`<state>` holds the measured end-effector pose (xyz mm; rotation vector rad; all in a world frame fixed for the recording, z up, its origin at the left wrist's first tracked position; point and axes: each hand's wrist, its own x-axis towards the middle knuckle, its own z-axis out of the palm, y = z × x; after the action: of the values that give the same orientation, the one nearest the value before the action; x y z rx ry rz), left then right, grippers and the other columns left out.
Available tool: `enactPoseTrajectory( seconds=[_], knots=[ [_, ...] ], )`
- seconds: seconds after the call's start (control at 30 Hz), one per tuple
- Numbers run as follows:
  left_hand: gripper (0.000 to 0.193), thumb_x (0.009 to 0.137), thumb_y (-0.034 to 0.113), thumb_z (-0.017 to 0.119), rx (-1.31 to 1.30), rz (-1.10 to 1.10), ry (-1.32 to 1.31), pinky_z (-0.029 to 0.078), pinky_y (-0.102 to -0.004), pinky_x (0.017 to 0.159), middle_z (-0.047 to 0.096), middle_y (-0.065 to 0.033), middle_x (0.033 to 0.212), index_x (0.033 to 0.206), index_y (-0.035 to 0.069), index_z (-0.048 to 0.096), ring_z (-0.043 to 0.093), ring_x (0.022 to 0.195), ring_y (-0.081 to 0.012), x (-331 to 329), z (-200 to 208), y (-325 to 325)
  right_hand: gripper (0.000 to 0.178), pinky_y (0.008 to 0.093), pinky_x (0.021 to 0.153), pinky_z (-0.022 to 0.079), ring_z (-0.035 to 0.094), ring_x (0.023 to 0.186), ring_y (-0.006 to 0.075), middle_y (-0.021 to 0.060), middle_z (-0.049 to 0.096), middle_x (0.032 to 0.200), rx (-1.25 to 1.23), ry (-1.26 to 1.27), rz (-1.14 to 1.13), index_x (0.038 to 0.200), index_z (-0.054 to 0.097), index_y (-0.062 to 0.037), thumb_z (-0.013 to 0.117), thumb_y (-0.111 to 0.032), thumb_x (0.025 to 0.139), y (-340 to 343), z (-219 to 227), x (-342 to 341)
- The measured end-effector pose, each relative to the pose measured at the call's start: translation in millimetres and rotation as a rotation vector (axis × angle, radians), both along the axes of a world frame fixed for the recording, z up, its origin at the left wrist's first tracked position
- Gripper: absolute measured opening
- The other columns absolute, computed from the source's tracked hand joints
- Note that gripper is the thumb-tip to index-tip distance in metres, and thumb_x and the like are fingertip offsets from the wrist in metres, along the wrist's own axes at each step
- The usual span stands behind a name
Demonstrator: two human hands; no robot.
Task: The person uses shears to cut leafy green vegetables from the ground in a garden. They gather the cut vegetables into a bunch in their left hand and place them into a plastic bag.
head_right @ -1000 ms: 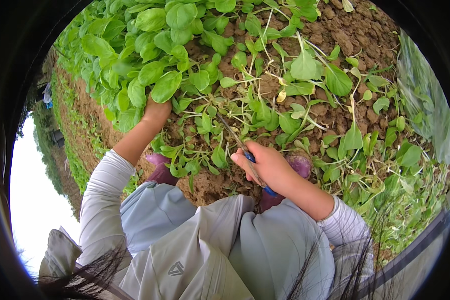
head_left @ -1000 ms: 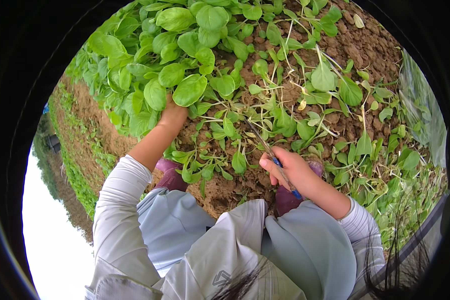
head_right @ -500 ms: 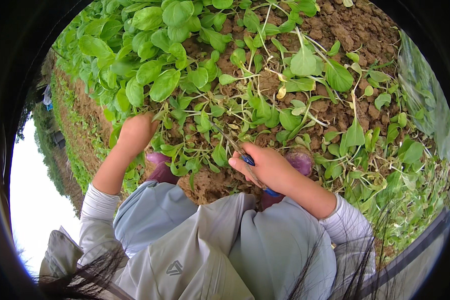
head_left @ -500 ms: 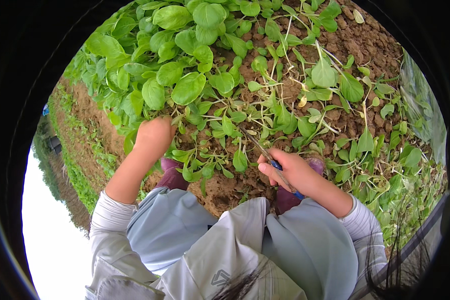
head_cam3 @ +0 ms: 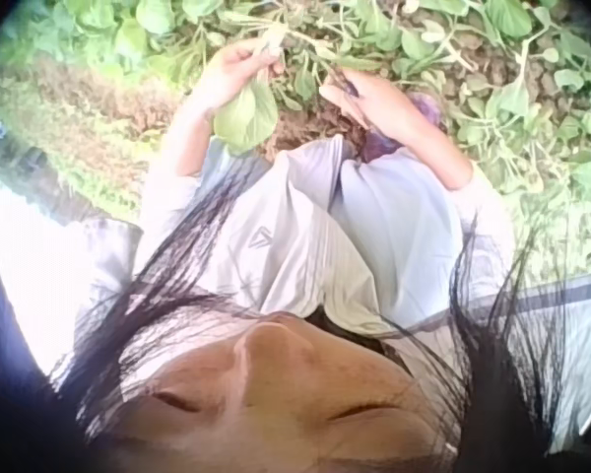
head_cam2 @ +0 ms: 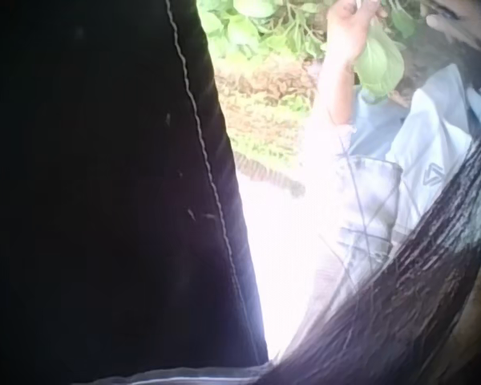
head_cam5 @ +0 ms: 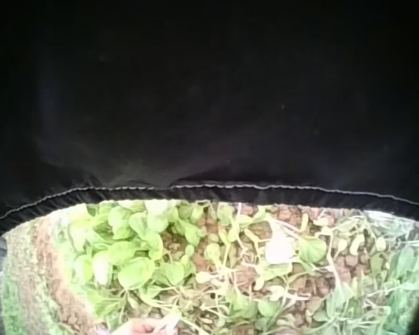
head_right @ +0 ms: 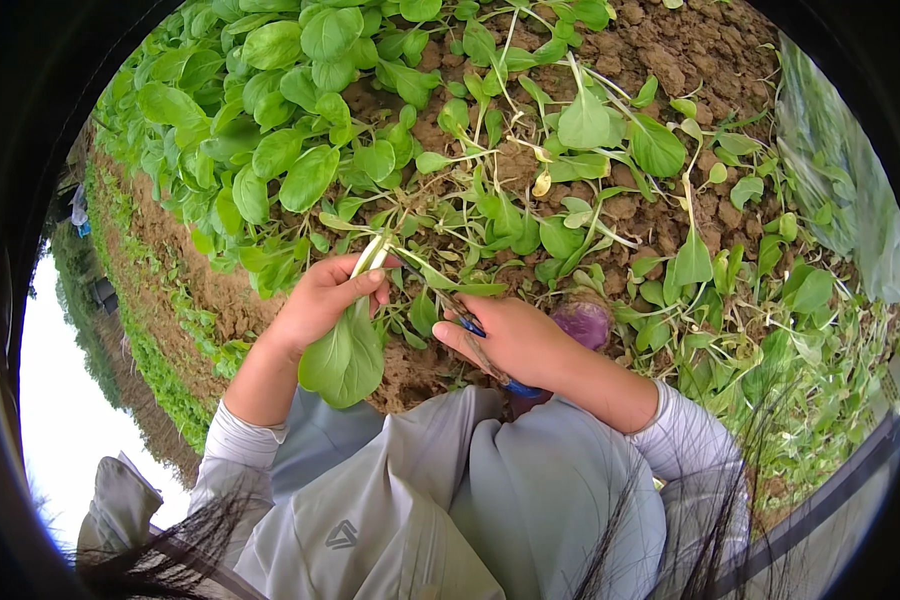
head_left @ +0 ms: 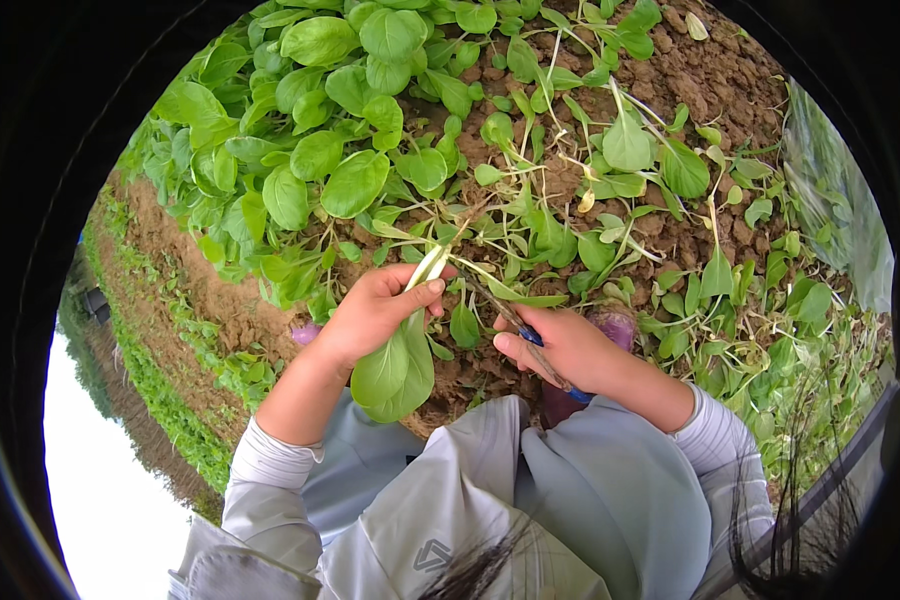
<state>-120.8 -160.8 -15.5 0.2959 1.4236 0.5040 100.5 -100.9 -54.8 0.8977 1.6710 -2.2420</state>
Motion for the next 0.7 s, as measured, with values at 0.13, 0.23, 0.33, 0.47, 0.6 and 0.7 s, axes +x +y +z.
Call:
enactPoseTrajectory(
  seconds=[0.13,0.23,0.33,0.47,0.6,0.7],
  knots=[
    [0.026,0.086,0.018,0.051,0.029,0.0,-0.033,0.042,-0.0224,0.066,0.056,0.0007,0.076,0.107,0.002,0.057,0.051,0.069,-0.0066,5,-12,4,0.039,0.0359,0.062,0.044,0.057,0.067,0.0312,0.0147,0.058,0.072,-0.015,-0.047,-0.06,0.094,0.051,-0.0036,0.051,-0.042,0.085,2,-3,2],
    [0.023,0.085,0.017,0.054,-0.03,0.003,-0.073,0.042,-0.021,0.063,0.056,0.0019,0.074,0.103,0.003,0.059,0.05,0.066,-0.0056,3,-15,13,0.038,0.0327,0.056,0.044,0.057,0.06,0.0239,0.0111,0.057,0.067,-0.08,-0.127,-0.071,0.094,0.051,-0.0039,0.051,-0.041,0.085,4,-2,2],
    [0.025,0.082,0.015,0.059,-0.073,0.025,-0.157,0.042,-0.0201,0.061,0.056,0.0024,0.072,0.104,0.003,0.059,0.05,0.064,-0.0055,1,-15,20,0.037,0.0288,0.051,0.042,0.054,0.053,0.0154,0.0065,0.056,0.062,-0.189,-0.17,-0.114,0.094,0.051,-0.0045,0.051,-0.04,0.085,8,2,2],
    [0.032,0.078,0.012,0.063,-0.106,0.057,-0.157,0.042,-0.0196,0.058,0.056,0.0028,0.071,0.108,0.002,0.058,0.05,0.063,-0.0057,-1,-20,20,0.035,0.0258,0.046,0.04,0.051,0.048,0.011,0.0031,0.053,0.057,-0.156,-0.151,-0.12,0.092,0.051,-0.004,0.053,-0.038,0.085,12,5,1],
    [0.03,0.078,0.011,0.063,0.02,0.097,-0.014,0.04,-0.0176,0.057,0.056,0.0029,0.072,0.106,0.002,0.059,0.048,0.061,-0.0047,-13,-8,33,0.032,0.0223,0.041,0.036,0.047,0.043,0.0084,0.0012,0.05,0.052,-0.229,-0.182,-0.283,0.088,0.051,-0.0044,0.053,-0.036,0.086,12,2,3],
    [0.021,0.077,0.01,0.063,0.182,-0.099,0.58,0.04,-0.0203,0.056,0.055,0.0027,0.069,0.097,0.002,0.061,0.048,0.059,-0.0049,-43,-5,35,0.031,0.0175,0.039,0.032,0.04,0.041,0.0041,0.0,0.048,0.053,-0.255,-0.181,-0.463,0.092,0.051,-0.0064,0.046,-0.036,0.088,17,-1,5]
  ],
)
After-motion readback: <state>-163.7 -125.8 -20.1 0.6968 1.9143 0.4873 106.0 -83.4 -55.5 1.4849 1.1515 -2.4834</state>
